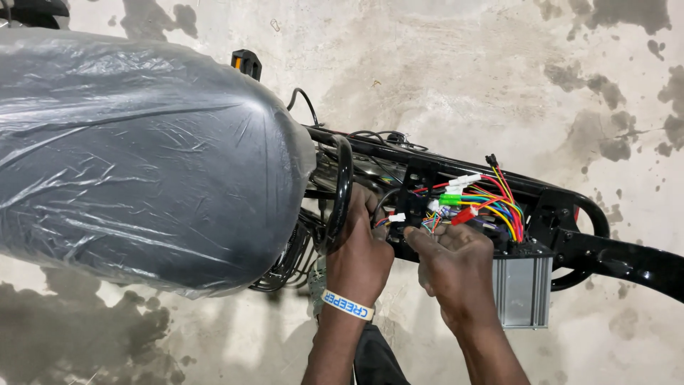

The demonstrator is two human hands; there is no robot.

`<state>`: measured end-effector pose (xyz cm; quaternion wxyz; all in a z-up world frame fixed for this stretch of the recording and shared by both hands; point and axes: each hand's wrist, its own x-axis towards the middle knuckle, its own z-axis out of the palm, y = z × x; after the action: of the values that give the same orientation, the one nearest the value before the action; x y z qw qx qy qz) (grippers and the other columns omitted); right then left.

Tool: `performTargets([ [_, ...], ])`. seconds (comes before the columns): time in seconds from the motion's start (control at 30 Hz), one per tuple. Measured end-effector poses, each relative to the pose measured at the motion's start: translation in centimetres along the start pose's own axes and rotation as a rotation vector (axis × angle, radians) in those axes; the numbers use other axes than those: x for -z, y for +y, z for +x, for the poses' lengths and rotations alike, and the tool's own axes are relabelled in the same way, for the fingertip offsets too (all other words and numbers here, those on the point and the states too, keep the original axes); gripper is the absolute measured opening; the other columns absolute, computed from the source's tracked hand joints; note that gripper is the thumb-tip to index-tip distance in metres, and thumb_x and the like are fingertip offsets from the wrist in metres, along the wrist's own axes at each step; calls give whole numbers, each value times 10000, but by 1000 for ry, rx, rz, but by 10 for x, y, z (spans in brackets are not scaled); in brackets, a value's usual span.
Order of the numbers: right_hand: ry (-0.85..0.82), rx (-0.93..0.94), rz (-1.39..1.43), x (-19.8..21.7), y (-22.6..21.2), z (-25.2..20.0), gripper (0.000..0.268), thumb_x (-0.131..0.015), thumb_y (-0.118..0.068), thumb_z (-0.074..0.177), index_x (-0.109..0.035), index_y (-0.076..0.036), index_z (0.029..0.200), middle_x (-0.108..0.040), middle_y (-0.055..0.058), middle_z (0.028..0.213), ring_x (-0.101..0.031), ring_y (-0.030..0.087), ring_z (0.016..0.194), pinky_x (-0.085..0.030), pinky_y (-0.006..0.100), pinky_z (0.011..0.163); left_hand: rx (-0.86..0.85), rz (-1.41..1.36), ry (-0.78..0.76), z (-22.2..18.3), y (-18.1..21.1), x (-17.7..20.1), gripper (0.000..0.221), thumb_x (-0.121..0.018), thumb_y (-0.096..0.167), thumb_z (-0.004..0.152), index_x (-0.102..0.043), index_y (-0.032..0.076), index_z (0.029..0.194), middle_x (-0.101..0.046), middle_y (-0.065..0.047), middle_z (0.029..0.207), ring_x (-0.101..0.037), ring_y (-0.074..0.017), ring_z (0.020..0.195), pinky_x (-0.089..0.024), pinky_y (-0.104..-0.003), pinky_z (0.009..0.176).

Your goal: Connecting electrical wiring and components on an electric bicycle frame

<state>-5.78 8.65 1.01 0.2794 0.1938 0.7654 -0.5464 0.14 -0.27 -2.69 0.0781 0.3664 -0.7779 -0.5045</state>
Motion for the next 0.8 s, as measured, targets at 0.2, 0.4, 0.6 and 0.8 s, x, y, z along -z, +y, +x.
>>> performTargets([
  [0.2,-34,-48,-100,-3,-11,-2,500,-714,-73,774,-288,-127,518,-267,17,409,-176,121,319,-108,317,311,-37,13,80,2,-3,-5,408,-476,-114,536,-379,142,839,-467,-20,754,-447,-254,712,-348,-404,638],
  [0.4,-21,-129,-106,-4,-11,1,479,-710,-72,765,-273,-149,582,-231,-13,460,-136,96,387,-66,325,359,31,7,28,3,-1,-5,409,-463,-116,559,-376,156,851,-481,3,767,-523,-215,730,-395,-387,640],
  [0.6,-71,-43,60,4,6,3,445,-716,-36,806,-297,-119,679,-433,113,525,-247,110,334,-128,293,284,-55,68,-53,2,4,8,347,-537,-66,678,-448,141,942,-512,-47,899,-520,-288,864,-402,-429,721],
  [0.8,-49,97,58,15,13,-20,220,-607,-121,898,-595,28,737,-641,145,647,-392,177,334,-480,396,709,37,-140,-237,-4,2,15,394,-473,16,883,-472,172,1245,-627,-32,1215,-606,-255,1100,-501,-418,773],
])
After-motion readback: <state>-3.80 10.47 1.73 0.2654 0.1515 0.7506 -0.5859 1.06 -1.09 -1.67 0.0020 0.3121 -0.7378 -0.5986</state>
